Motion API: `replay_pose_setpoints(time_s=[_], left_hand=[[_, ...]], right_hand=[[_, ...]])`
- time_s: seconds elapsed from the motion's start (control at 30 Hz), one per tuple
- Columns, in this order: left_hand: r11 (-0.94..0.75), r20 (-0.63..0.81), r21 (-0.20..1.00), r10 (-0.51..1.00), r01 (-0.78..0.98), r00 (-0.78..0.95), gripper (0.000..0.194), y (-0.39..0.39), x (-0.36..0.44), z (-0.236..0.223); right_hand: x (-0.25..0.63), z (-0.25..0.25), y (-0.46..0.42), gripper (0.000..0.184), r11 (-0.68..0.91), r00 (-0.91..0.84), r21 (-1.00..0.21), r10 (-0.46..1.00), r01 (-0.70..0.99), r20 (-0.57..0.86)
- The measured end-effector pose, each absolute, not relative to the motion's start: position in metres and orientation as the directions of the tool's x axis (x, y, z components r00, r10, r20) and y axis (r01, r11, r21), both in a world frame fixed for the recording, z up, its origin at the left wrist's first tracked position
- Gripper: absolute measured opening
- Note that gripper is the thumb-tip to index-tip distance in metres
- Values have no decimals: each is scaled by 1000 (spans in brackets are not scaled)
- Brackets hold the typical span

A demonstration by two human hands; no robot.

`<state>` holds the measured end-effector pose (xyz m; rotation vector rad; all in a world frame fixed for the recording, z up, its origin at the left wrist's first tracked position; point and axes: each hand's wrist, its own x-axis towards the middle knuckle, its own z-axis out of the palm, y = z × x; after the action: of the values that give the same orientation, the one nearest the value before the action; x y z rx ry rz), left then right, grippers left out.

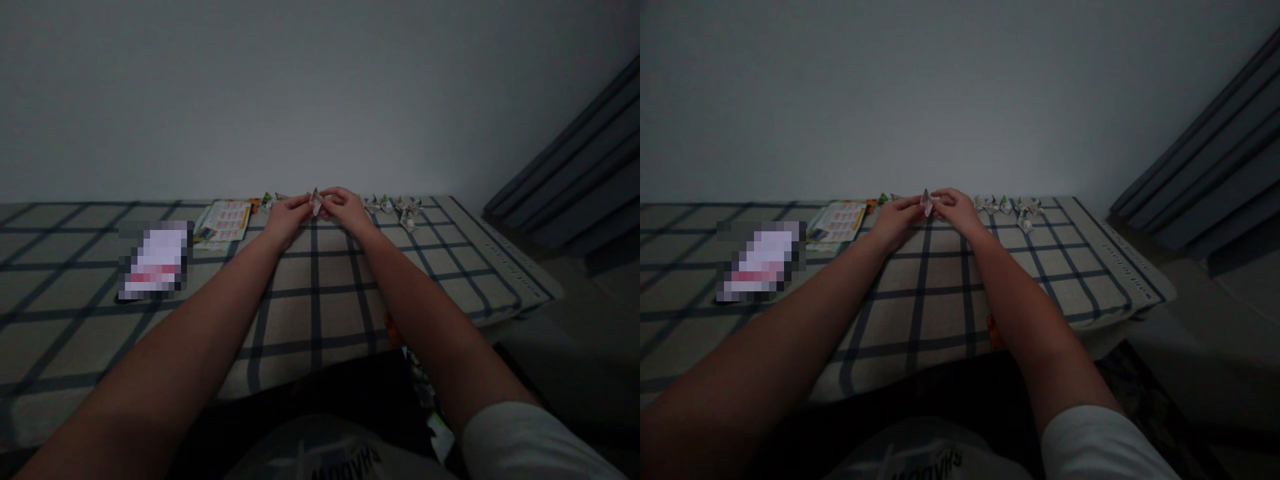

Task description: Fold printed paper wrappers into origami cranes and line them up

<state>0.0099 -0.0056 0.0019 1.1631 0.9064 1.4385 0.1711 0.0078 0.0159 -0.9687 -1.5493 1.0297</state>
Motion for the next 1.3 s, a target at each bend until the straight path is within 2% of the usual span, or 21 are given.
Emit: replay_pose_setpoints(time_s=[0.23, 0.4, 0.57, 0.67, 0.83, 1.0, 1.13, 1.2, 1.3], left_hand=[[-165, 147, 947, 986, -274, -83, 37, 0, 10, -1], [-125, 125, 891, 992, -436, -30, 33, -3, 6, 6], [-73, 96, 907, 995, -416, 34, 26, -5, 4, 8], [-56, 82, 921, 995, -385, 53, 36, -7, 6, 7], [-92, 119, 936, 991, -339, 58, 61, -4, 6, 3], [-210, 231, 947, 971, -244, 63, 67, -2, 7, -1], [-244, 254, 949, 967, -202, 27, 72, -1, 8, -2], [-239, 244, 950, 970, -201, -3, 70, -1, 9, -2], [-203, 209, 960, 978, -192, 9, 44, -4, 10, -1]], right_hand=[[170, 11, 12, 17, 366, -221, -923, 916, 117, 335], [173, 13, 12, 21, 374, -213, -911, 917, 175, 336], [177, 9, 15, 22, 461, -249, -841, 882, 282, 400], [176, 8, 16, 20, 472, -250, -833, 877, 288, 410], [172, 8, 15, 17, 414, -241, -894, 897, 171, 369], [170, 7, 16, 21, 329, -221, -942, 925, 66, 308], [171, 7, 17, 17, 300, -237, -953, 930, 49, 281], [171, 7, 18, 15, 296, -233, -955, 931, 31, 281], [171, 6, 20, 14, 289, -201, -957, 939, 13, 280]])
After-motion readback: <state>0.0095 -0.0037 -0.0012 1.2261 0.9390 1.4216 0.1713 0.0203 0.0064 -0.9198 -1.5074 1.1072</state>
